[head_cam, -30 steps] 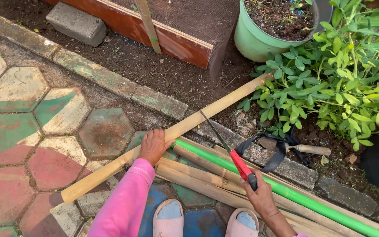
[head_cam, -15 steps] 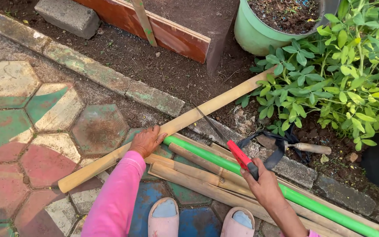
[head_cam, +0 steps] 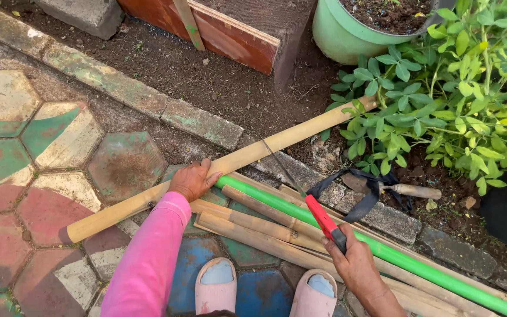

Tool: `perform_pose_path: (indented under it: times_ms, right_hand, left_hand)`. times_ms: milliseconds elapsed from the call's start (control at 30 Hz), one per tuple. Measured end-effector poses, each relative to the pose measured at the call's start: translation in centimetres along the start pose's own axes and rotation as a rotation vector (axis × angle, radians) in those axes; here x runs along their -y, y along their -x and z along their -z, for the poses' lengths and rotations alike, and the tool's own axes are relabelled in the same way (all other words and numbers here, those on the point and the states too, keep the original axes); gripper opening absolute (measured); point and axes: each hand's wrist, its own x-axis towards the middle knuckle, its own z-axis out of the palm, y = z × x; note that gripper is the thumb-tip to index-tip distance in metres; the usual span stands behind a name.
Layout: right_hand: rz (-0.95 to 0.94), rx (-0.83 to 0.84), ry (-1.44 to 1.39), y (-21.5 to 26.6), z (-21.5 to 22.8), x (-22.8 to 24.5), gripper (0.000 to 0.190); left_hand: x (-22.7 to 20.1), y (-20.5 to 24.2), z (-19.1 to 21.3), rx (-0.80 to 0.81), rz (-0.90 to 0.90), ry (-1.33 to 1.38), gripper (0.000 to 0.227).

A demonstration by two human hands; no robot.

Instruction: Cutting bamboo poles to a specific length using a small hand saw.

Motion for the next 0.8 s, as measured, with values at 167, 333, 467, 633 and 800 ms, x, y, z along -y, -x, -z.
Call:
perform_pose_path:
  times_ms: [167,333,467,633,800]
  right_hand:
    - [0.060,-0.019,0.011,-2.0,-0.9,2.1,0.033]
    - [0.110,-0.055,-0.001,-2.3,-0.5,1.2,0.033]
    - [0.065,-0.083,0.013,-0.6,0.0,-1.5,0.032]
    - [0.071,-0.100,0.019,-3.0,-1.7,0.4,0.035]
    - [0.176,-0.143,-0.029,-1.9,-2.7,-2.2,0.030]
  left_hand:
    - [-0.1,-0.8,0.8,0.023,0.003,0.012,0.057]
    - [-0.2,-0.9,0.1,0.008,0.016,0.000,0.061]
    - [0.8,-2.1,-0.4,0.006,0.023,0.010,0.063]
    - [0.2,-1.5,0.8,0.011,0.008,0.008,0.067]
    - [-0.1,-1.9,1.9,0.020,0.007,0.027,0.068]
